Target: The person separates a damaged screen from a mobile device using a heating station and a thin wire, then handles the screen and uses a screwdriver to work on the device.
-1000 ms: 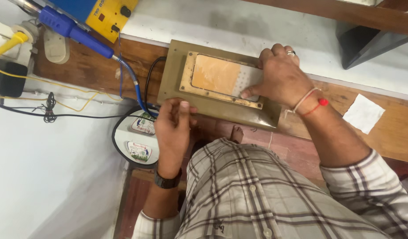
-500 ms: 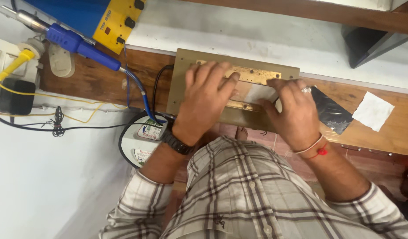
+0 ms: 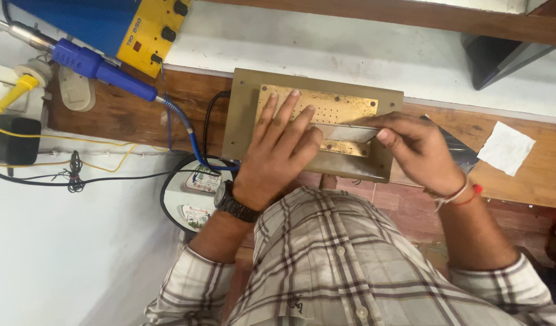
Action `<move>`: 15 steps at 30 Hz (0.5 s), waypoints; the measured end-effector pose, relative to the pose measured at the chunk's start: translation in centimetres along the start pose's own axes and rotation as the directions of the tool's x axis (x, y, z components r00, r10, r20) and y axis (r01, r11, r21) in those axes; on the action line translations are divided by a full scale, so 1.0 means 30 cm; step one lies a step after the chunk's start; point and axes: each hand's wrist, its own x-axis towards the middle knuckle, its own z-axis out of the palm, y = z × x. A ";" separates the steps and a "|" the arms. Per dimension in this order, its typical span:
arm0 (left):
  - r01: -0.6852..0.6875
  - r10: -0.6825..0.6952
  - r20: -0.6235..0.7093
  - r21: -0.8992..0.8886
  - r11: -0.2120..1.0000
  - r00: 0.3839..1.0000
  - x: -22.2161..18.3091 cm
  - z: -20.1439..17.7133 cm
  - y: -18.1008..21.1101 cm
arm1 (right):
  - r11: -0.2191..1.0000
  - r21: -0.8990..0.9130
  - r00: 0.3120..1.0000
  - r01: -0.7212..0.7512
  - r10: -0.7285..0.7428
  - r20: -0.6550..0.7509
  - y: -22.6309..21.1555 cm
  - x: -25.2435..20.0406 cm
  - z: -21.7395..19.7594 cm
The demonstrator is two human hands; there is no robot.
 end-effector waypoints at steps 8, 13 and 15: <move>0.052 -0.053 -0.006 -0.099 0.994 0.999 -0.011 0.014 -0.016 | 0.980 0.182 0.975 -0.085 0.044 0.220 0.069 0.062 -0.079; 0.043 -0.046 -0.022 -0.117 0.992 0.999 -0.014 0.017 -0.046 | 0.956 0.252 0.948 -0.149 0.066 0.312 0.070 0.103 -0.082; -0.005 0.003 -0.020 -0.086 0.996 1.000 -0.013 0.020 -0.057 | 0.956 0.267 0.949 -0.117 0.029 0.313 0.051 0.115 -0.087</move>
